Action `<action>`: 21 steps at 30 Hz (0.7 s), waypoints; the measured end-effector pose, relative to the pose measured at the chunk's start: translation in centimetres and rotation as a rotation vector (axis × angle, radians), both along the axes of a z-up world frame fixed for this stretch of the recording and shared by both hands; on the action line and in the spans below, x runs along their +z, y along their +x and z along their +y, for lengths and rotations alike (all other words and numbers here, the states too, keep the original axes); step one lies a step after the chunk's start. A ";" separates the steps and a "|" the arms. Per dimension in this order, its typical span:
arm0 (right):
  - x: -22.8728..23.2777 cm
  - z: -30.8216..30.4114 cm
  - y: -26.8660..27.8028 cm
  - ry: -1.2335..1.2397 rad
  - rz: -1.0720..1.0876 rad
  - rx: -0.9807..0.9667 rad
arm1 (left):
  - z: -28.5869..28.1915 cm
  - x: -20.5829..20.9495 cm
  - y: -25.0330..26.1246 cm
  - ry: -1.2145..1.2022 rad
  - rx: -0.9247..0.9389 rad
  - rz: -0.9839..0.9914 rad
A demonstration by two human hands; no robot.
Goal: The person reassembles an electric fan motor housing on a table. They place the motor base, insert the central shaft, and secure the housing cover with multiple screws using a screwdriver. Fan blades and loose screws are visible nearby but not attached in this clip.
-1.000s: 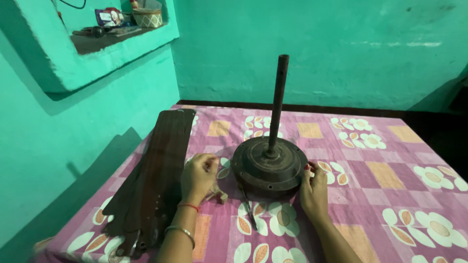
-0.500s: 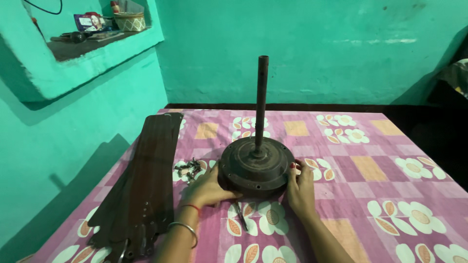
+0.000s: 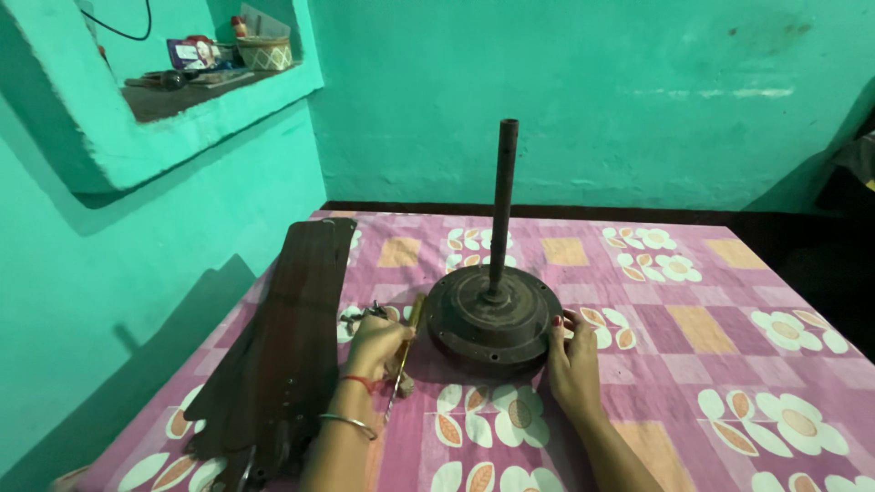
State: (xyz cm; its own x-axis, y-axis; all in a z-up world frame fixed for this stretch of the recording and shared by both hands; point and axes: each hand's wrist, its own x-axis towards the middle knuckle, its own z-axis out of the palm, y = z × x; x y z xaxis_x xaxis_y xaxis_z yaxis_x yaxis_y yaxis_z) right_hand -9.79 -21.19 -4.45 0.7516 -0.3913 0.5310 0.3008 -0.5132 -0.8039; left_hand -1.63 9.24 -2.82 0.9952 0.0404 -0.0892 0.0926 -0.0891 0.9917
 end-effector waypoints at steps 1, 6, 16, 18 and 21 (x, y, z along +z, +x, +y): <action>-0.1 0.0 -0.1 0.029 0.018 0.009 | 0.6 -0.1 0.0 -0.015 -0.002 0.024; -0.1 -0.2 -0.1 -0.047 0.034 -0.051 | 0.5 3.7 -1.1 -0.146 0.056 -0.273; 0.8 0.5 -0.7 0.141 0.117 0.060 | -7.8 14.2 -10.5 0.107 0.077 -0.986; 0.7 0.4 -0.7 0.111 0.116 0.050 | -8.4 14.8 -11.7 0.088 0.020 -0.993; 0.3 0.2 -0.3 0.071 0.118 0.036 | -8.6 15.1 -12.5 0.092 -0.013 -0.981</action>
